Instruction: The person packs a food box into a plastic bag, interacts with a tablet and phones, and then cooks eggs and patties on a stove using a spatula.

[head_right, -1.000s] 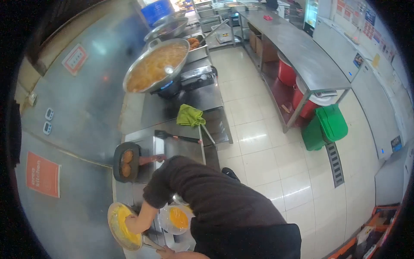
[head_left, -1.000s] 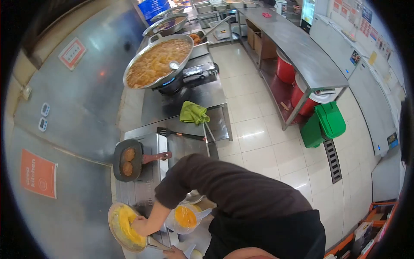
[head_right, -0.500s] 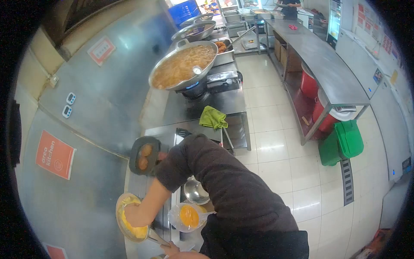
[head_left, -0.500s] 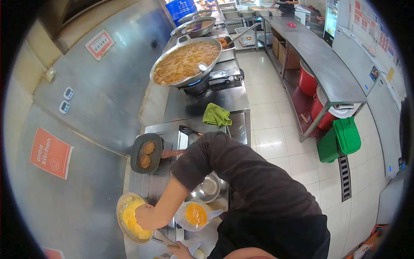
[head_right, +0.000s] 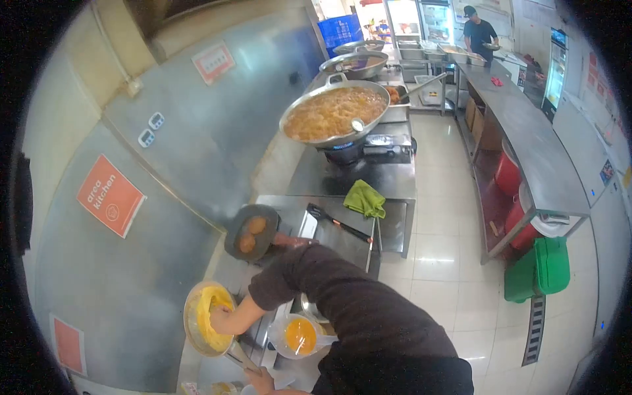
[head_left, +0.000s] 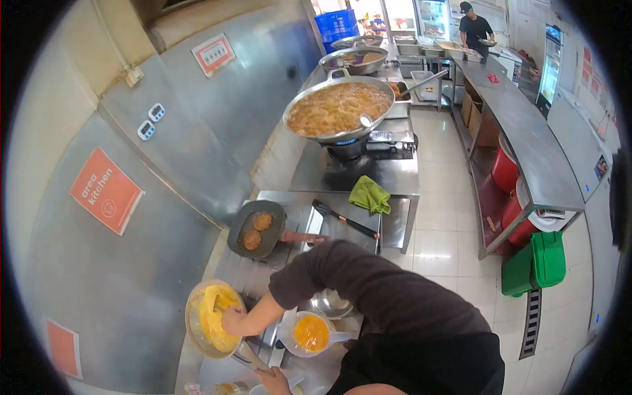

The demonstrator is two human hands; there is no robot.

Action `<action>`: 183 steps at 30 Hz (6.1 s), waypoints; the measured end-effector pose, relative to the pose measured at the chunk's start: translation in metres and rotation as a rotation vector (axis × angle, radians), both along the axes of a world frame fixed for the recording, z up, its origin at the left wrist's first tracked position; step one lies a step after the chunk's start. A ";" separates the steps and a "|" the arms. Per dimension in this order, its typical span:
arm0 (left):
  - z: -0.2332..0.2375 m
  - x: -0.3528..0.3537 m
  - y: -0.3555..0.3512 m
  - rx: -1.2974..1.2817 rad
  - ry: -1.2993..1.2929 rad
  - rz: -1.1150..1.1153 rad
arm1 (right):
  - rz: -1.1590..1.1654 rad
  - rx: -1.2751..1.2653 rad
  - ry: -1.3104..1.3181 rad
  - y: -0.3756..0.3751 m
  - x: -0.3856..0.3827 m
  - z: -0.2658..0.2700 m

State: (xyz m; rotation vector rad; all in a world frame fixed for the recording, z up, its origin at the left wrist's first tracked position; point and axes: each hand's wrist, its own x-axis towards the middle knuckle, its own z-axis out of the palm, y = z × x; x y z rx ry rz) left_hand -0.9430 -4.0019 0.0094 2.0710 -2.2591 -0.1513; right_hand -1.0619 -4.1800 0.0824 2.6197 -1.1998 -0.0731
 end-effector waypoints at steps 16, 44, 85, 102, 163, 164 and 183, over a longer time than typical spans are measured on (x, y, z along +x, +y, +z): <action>0.010 -0.013 0.009 -0.197 0.412 0.282 | 0.406 -0.093 -0.215 0.048 -0.026 0.041; -0.005 -0.008 0.007 -0.130 0.581 0.317 | -0.307 0.261 -0.487 0.052 0.055 -0.028; 0.018 -0.016 0.001 -0.030 0.564 0.525 | 0.238 -0.570 0.477 -0.026 -0.083 0.019; 0.017 -0.013 0.001 -0.107 0.546 0.374 | 0.094 0.122 -0.361 0.063 -0.037 0.005; -0.013 -0.398 -0.143 -0.185 0.796 0.129 | 0.019 0.086 0.310 -0.185 -0.350 -0.003; -0.012 -0.399 -0.144 -0.212 0.786 0.140 | 0.041 0.091 0.277 -0.190 -0.350 -0.003; -0.019 -0.396 -0.146 -0.262 0.798 0.122 | 0.128 -0.053 0.621 -0.196 -0.324 0.040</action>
